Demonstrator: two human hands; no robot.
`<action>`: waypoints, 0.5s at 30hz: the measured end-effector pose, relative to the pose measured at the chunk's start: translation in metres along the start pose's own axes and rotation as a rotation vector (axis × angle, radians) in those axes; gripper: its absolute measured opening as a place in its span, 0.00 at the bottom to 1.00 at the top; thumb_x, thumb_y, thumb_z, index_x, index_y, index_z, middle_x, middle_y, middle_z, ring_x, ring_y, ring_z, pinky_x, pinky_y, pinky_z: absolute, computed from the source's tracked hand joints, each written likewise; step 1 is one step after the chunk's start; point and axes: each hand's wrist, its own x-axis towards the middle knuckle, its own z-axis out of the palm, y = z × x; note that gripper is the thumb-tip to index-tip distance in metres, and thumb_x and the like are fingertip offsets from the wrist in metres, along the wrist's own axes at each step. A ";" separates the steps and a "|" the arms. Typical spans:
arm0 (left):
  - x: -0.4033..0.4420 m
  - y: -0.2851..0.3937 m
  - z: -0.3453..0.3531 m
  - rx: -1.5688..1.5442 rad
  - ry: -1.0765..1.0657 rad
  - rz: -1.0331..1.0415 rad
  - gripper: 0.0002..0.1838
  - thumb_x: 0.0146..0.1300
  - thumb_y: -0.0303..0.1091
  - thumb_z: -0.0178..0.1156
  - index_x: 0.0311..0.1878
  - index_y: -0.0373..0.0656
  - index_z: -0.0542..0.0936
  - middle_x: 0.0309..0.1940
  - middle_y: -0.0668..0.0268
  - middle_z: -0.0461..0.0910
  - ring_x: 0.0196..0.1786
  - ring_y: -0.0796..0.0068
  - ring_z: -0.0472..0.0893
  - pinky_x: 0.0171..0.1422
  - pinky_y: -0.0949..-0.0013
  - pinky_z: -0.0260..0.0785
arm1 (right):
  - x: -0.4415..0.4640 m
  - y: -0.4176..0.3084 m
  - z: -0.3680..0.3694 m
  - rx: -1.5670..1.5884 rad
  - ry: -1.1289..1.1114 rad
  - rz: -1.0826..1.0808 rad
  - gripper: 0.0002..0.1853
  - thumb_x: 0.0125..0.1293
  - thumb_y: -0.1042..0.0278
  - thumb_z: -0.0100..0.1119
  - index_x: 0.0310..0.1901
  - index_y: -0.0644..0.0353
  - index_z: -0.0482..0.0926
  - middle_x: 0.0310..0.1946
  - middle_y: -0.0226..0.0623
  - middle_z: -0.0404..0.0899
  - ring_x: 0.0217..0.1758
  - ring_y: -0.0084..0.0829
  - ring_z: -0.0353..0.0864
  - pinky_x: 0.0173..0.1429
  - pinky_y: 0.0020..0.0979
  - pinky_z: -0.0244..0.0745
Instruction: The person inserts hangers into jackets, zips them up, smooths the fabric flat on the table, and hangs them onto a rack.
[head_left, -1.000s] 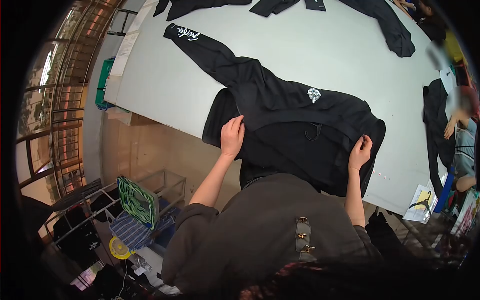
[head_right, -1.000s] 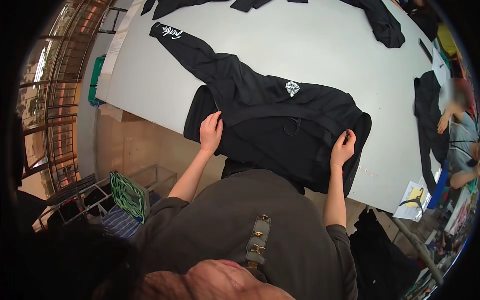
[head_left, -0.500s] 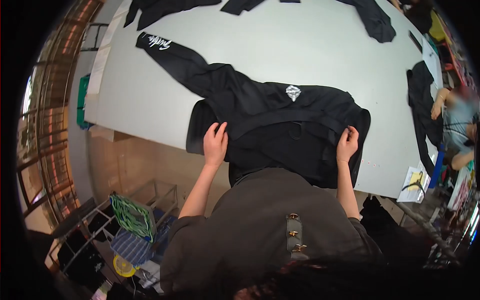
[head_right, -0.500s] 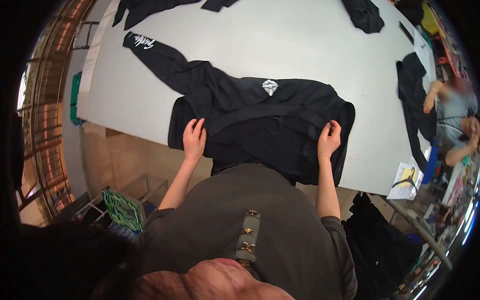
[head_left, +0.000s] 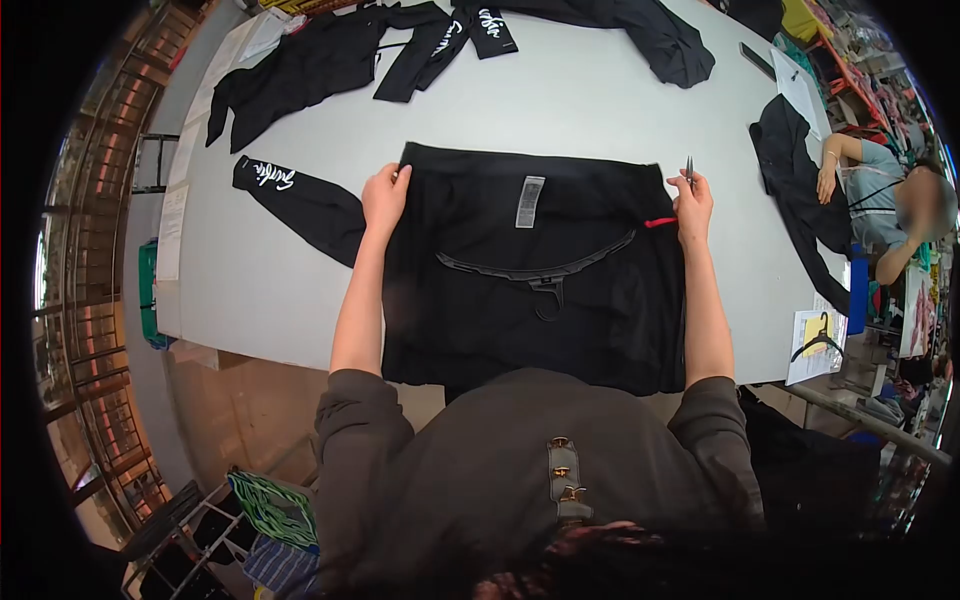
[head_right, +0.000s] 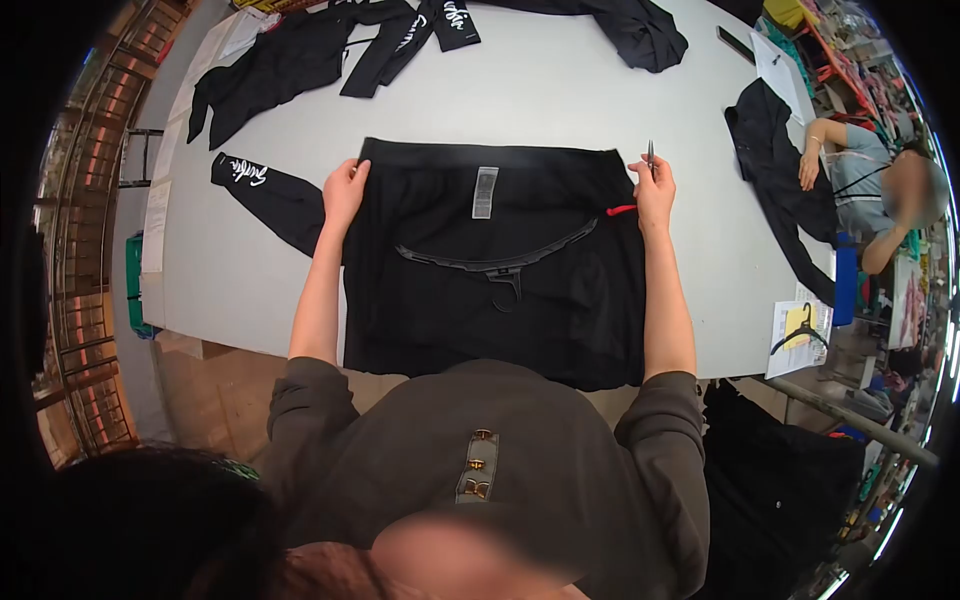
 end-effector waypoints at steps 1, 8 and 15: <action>0.010 -0.019 0.017 0.068 -0.003 0.038 0.19 0.69 0.48 0.60 0.41 0.39 0.84 0.31 0.52 0.85 0.37 0.49 0.84 0.42 0.49 0.72 | 0.014 0.010 -0.008 -0.041 0.005 0.007 0.13 0.72 0.69 0.57 0.54 0.64 0.77 0.36 0.31 0.83 0.22 0.13 0.64 0.24 0.20 0.59; -0.043 -0.045 0.029 0.124 0.207 0.154 0.14 0.69 0.41 0.63 0.43 0.38 0.82 0.29 0.56 0.81 0.37 0.54 0.80 0.44 0.53 0.69 | 0.008 0.085 -0.097 -0.816 0.151 -0.082 0.19 0.69 0.63 0.59 0.58 0.59 0.78 0.47 0.43 0.84 0.45 0.38 0.84 0.51 0.36 0.77; -0.063 -0.045 0.027 0.160 0.248 0.103 0.12 0.69 0.39 0.63 0.41 0.38 0.82 0.30 0.59 0.81 0.38 0.56 0.79 0.47 0.54 0.68 | -0.034 0.033 -0.026 -1.007 0.263 -0.666 0.21 0.68 0.64 0.63 0.60 0.59 0.77 0.55 0.45 0.79 0.47 0.41 0.83 0.55 0.39 0.76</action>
